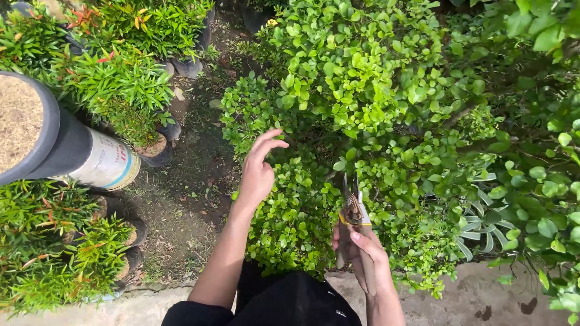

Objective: The person is walking through an outdoor nursery and using pruning shears to trim branches and leaves from several different potted plants.

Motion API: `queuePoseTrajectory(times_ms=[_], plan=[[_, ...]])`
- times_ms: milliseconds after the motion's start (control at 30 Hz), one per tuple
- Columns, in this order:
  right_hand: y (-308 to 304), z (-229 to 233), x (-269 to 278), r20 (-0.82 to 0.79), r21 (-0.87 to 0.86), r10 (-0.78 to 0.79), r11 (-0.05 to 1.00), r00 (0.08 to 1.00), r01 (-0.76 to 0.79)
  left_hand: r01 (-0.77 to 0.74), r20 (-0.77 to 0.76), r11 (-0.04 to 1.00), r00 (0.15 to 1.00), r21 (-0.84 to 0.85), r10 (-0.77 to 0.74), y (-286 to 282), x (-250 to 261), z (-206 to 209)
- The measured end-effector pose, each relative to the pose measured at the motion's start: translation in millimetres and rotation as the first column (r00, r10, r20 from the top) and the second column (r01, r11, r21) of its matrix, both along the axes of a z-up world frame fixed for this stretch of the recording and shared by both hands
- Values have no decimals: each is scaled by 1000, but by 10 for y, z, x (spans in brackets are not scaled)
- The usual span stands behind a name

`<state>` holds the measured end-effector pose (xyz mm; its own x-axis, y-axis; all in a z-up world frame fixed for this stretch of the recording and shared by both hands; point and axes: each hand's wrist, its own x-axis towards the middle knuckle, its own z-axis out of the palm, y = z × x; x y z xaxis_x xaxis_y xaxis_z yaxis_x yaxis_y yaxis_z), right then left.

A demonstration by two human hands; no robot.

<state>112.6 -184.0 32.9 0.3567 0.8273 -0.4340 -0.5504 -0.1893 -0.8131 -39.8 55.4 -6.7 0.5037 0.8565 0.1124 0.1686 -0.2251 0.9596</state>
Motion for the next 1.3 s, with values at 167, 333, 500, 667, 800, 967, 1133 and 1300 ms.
queuePoseTrajectory(times_ms=[167,333,500,667,800,967,1133,1300], plan=[[-151,-239,22,-16,-36,-9,999,1000,8,-35,-368,995,930,-89,0,2,-482,-355],[-188,-315,-37,-26,-26,15,1000,1000,-15,-9,-514,968,848,-252,-126,-66,-767,-313],[-246,-376,-125,-40,-91,16,996,999,-20,165,-395,936,873,-311,-285,-230,-784,-20],[-359,-406,-207,-95,-26,30,999,995,-33,202,-400,945,868,-259,-295,-456,-566,-29],[-471,-436,-215,-188,10,13,1000,982,-12,233,-411,940,854,-248,-320,-622,-367,-2],[-557,-401,-182,-202,16,-18,1000,979,22,258,-442,950,841,-177,-311,-674,-211,-76],[-500,-356,-191,-268,67,38,998,963,-21,316,-488,945,839,80,-240,-546,-5,-430],[-302,-424,-232,-595,97,114,993,796,-70,382,-594,918,766,110,-247,-401,178,-520]])
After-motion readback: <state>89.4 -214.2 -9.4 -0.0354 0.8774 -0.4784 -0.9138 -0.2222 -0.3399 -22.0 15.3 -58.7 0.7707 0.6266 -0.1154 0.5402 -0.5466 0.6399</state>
